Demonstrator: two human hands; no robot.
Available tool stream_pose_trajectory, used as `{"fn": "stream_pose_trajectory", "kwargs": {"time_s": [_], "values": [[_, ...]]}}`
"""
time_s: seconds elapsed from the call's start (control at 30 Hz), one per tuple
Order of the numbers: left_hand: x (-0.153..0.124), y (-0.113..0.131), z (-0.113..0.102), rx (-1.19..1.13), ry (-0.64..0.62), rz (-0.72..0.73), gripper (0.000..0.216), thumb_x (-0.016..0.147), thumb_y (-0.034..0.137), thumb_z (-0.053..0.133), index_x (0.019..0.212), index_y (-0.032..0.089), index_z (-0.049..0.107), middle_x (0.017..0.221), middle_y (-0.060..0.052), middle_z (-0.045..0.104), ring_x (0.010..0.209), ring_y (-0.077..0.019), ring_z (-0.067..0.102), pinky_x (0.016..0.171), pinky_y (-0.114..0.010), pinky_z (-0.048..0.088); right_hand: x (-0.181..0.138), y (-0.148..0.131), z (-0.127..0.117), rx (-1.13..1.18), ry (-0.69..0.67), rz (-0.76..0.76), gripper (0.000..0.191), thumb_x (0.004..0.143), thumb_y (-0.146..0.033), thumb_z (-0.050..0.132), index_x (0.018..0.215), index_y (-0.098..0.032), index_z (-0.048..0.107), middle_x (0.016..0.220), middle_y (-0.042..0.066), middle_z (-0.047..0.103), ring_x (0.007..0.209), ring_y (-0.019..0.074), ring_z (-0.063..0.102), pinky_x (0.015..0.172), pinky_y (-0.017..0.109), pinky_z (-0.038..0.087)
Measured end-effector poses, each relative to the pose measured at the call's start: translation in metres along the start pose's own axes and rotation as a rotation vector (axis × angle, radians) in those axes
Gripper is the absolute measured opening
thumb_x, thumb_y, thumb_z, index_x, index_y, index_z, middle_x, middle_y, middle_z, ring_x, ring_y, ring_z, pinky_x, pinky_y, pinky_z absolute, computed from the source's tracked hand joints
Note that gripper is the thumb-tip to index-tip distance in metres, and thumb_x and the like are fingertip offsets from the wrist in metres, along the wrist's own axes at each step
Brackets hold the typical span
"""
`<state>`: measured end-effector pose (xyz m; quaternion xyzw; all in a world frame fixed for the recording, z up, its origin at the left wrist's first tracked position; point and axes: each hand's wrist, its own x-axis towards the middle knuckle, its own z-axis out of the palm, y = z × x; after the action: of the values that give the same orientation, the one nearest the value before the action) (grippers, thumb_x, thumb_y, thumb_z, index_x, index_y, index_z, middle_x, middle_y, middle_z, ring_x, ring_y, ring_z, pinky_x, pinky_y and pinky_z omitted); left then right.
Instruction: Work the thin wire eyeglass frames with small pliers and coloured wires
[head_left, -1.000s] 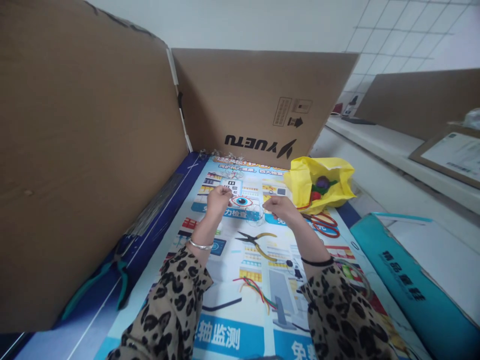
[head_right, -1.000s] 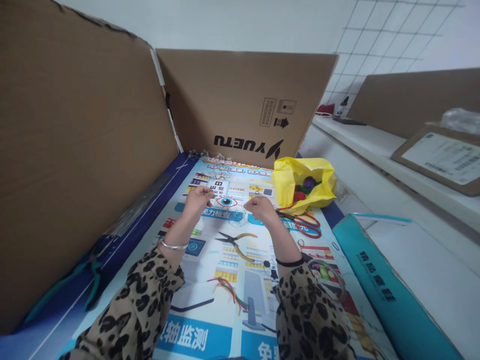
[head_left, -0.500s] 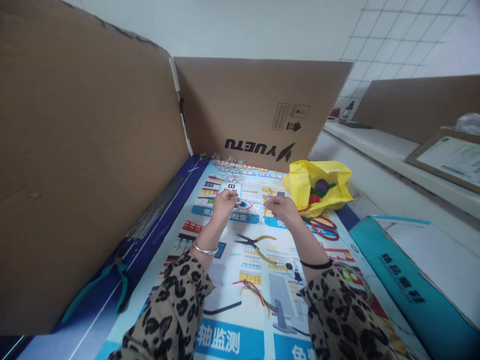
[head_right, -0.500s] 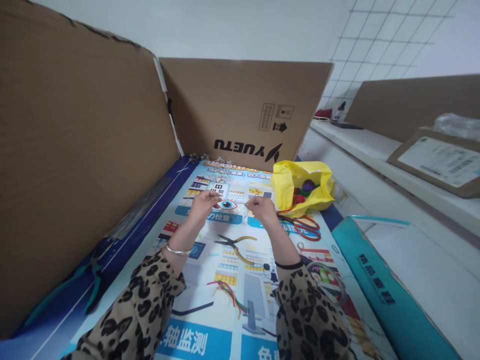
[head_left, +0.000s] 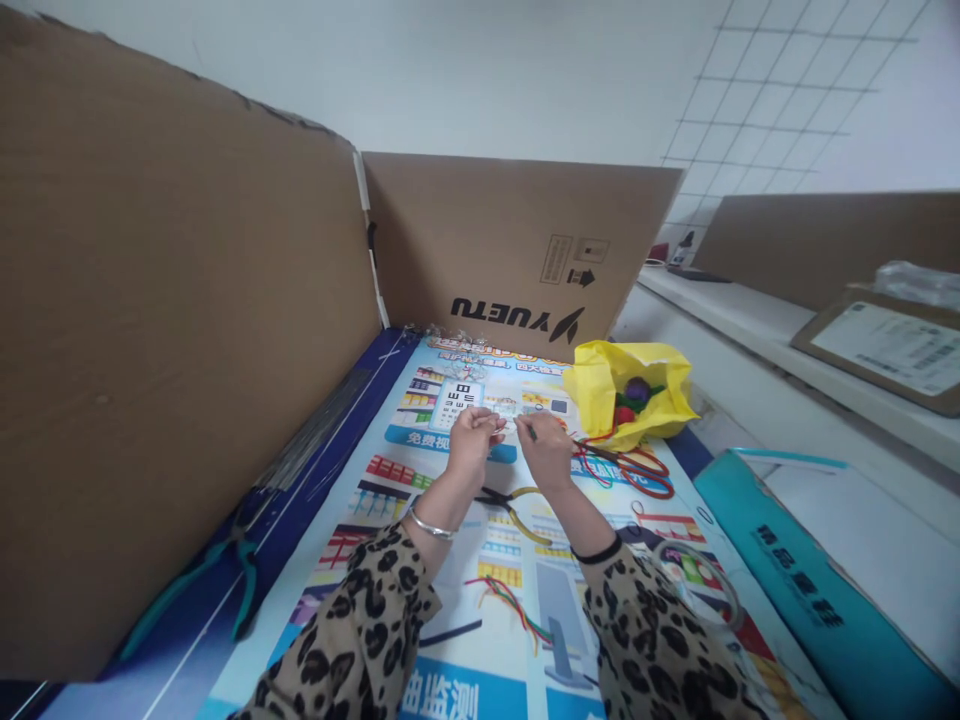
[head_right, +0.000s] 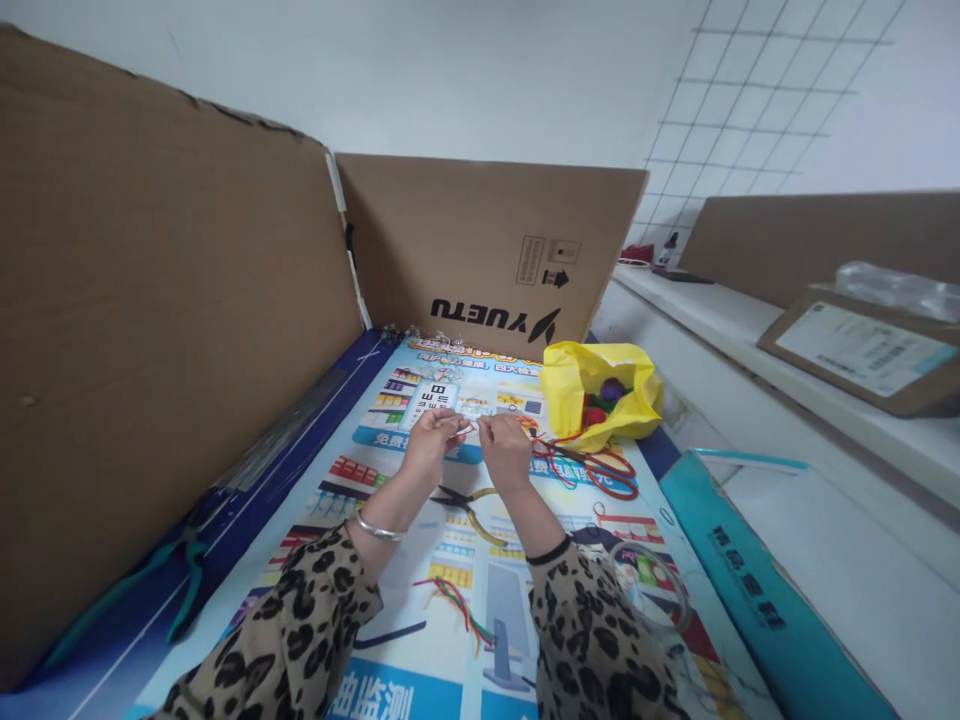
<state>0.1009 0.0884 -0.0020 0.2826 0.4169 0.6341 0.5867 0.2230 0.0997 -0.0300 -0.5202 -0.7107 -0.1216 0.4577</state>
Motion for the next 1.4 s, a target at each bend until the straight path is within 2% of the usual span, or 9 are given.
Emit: {"fn": "stream_pose_trajectory", "kwargs": {"time_s": [0.13, 0.33, 0.6, 0.73, 1.0, 1.07, 1.2, 1.27, 1.4], "values": [[-0.002, -0.002, 0.001, -0.11, 0.023, -0.047, 0.019, 0.066, 0.011, 0.065, 0.077, 0.015, 0.051, 0.073, -0.003, 0.064, 0.068, -0.0109, 0.063, 0.063, -0.023, 0.049, -0.009, -0.005, 0.002, -0.044, 0.005, -0.167, 0.022, 0.089, -0.024, 0.045, 0.077, -0.019, 0.063, 0.074, 0.006, 0.065, 0.076, 0.0171, 0.058, 0.074, 0.028, 0.044], [-0.004, 0.002, 0.001, -0.144, 0.067, -0.083, 0.02, 0.062, 0.017, 0.068, 0.074, 0.015, 0.052, 0.068, -0.001, 0.063, 0.063, -0.0103, 0.061, 0.055, -0.02, 0.043, -0.018, -0.01, -0.002, -0.108, -0.037, -0.343, 0.023, 0.089, -0.019, 0.043, 0.076, -0.019, 0.062, 0.072, 0.006, 0.061, 0.073, 0.0165, 0.054, 0.069, 0.028, 0.041], [-0.005, -0.003, -0.002, -0.058, 0.15, -0.034, 0.029, 0.056, 0.022, 0.071, 0.077, 0.017, 0.052, 0.062, 0.003, 0.058, 0.056, -0.0083, 0.054, 0.048, -0.018, 0.03, -0.023, -0.019, -0.008, -0.124, -0.159, -0.425, 0.025, 0.089, -0.016, 0.041, 0.073, -0.018, 0.06, 0.068, 0.004, 0.055, 0.069, 0.015, 0.049, 0.066, 0.027, 0.039], [-0.009, -0.007, -0.002, -0.033, 0.138, 0.027, 0.031, 0.058, 0.018, 0.069, 0.082, 0.018, 0.049, 0.068, 0.003, 0.061, 0.058, -0.0082, 0.056, 0.052, -0.019, 0.035, -0.029, -0.021, -0.008, -0.074, -0.19, -0.373, 0.026, 0.089, -0.016, 0.041, 0.072, -0.018, 0.061, 0.07, 0.006, 0.058, 0.071, 0.0156, 0.053, 0.067, 0.027, 0.042], [-0.011, -0.015, -0.012, 0.094, 0.087, 0.185, 0.024, 0.066, 0.01, 0.062, 0.083, 0.017, 0.046, 0.068, 0.002, 0.061, 0.067, -0.01, 0.06, 0.071, -0.023, 0.045, -0.037, -0.024, -0.014, 0.152, -0.191, -0.177, 0.026, 0.09, -0.02, 0.039, 0.095, -0.02, 0.064, 0.09, 0.007, 0.069, 0.088, 0.0177, 0.062, 0.08, 0.032, 0.051], [-0.011, -0.017, -0.015, 0.148, 0.084, 0.212, 0.022, 0.067, 0.009, 0.06, 0.083, 0.017, 0.048, 0.069, 0.001, 0.063, 0.068, -0.0106, 0.061, 0.071, -0.024, 0.045, -0.037, -0.026, -0.017, 0.203, -0.175, -0.09, 0.027, 0.091, -0.022, 0.037, 0.102, -0.02, 0.062, 0.092, 0.006, 0.069, 0.082, 0.0166, 0.065, 0.076, 0.031, 0.053], [-0.016, -0.019, -0.018, 0.248, 0.089, 0.257, 0.021, 0.067, 0.006, 0.058, 0.083, 0.017, 0.052, 0.075, -0.001, 0.065, 0.075, -0.0133, 0.063, 0.073, -0.025, 0.045, -0.037, -0.034, -0.023, 0.281, -0.172, 0.07, 0.03, 0.09, -0.025, 0.038, 0.116, -0.02, 0.053, 0.085, 0.002, 0.071, 0.058, 0.0124, 0.065, 0.057, 0.025, 0.053], [-0.019, -0.018, -0.018, 0.289, 0.087, 0.276, 0.022, 0.066, 0.004, 0.057, 0.083, 0.018, 0.054, 0.076, -0.001, 0.065, 0.077, -0.0143, 0.064, 0.075, -0.026, 0.045, -0.036, -0.037, -0.026, 0.303, -0.184, 0.102, 0.027, 0.089, -0.027, 0.041, 0.109, -0.021, 0.057, 0.08, 0.0, 0.071, 0.054, 0.012, 0.064, 0.055, 0.024, 0.052], [-0.026, -0.018, -0.018, 0.356, 0.081, 0.295, 0.019, 0.066, 0.005, 0.059, 0.08, 0.018, 0.056, 0.076, -0.002, 0.067, 0.08, -0.0165, 0.065, 0.078, -0.028, 0.045, -0.033, -0.04, -0.029, 0.306, -0.189, 0.097, 0.021, 0.086, -0.027, 0.045, 0.09, -0.022, 0.065, 0.079, 0.001, 0.071, 0.064, 0.0147, 0.065, 0.062, 0.026, 0.052]]}}
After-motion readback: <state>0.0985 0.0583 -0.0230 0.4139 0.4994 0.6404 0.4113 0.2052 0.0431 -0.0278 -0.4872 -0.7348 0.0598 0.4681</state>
